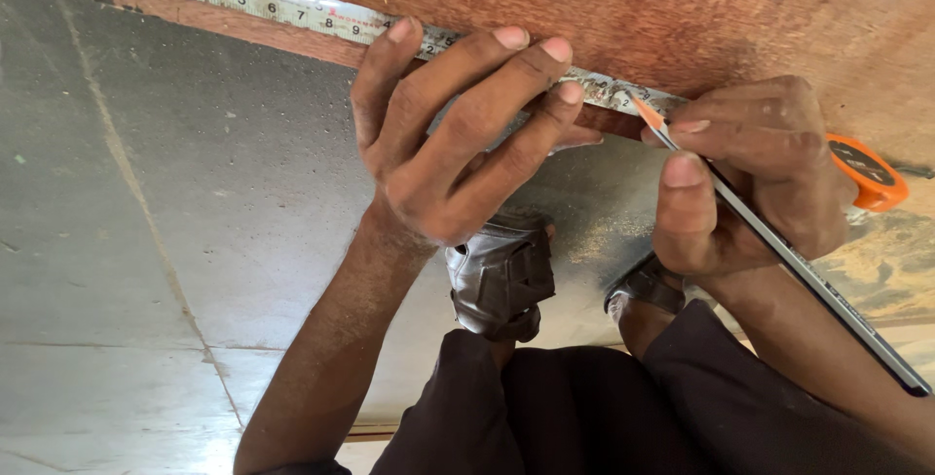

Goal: The person sits on the floor and uses a tape measure and pencil to mark measurements on a large wooden board. They repeatedly extend the tape measure, align it with the wood, and make pencil marks at specific intervals.

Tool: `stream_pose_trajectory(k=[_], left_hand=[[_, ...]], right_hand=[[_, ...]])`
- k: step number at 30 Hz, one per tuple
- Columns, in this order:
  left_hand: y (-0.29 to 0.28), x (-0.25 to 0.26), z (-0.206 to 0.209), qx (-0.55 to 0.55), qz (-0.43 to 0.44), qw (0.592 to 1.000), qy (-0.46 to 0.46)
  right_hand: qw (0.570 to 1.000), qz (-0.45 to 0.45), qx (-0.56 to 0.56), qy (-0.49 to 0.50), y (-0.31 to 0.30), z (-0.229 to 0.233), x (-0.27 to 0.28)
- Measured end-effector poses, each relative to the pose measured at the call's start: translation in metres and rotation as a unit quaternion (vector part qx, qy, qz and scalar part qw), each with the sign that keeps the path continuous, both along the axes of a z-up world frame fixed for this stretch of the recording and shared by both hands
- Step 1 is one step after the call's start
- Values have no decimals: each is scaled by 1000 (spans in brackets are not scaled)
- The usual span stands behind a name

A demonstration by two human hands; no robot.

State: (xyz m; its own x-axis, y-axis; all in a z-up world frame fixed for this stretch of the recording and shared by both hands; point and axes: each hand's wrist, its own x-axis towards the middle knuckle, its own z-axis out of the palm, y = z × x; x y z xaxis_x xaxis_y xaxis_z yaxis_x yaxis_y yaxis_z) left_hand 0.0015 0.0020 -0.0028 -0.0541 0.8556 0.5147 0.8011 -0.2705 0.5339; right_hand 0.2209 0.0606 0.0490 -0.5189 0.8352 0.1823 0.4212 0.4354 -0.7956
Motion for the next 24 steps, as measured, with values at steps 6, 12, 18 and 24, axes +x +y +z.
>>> stream_pose_trajectory(k=[6,12,18,24], left_hand=[[-1,0,2,-8,-2,1000,0],[0,1,1,-2,4,1000,-4],[0,0,0,1,1,1000,-4],[1,1,-1,15,4,1000,-4]], right_hand=[[999,-11,-25,-20,-3,6,0],[999,-36,-13,-9,-5,1,-2],[999,-31,-8,-5,-4,1,-3],[1000,-16,-1,-21,-1,4,-4]])
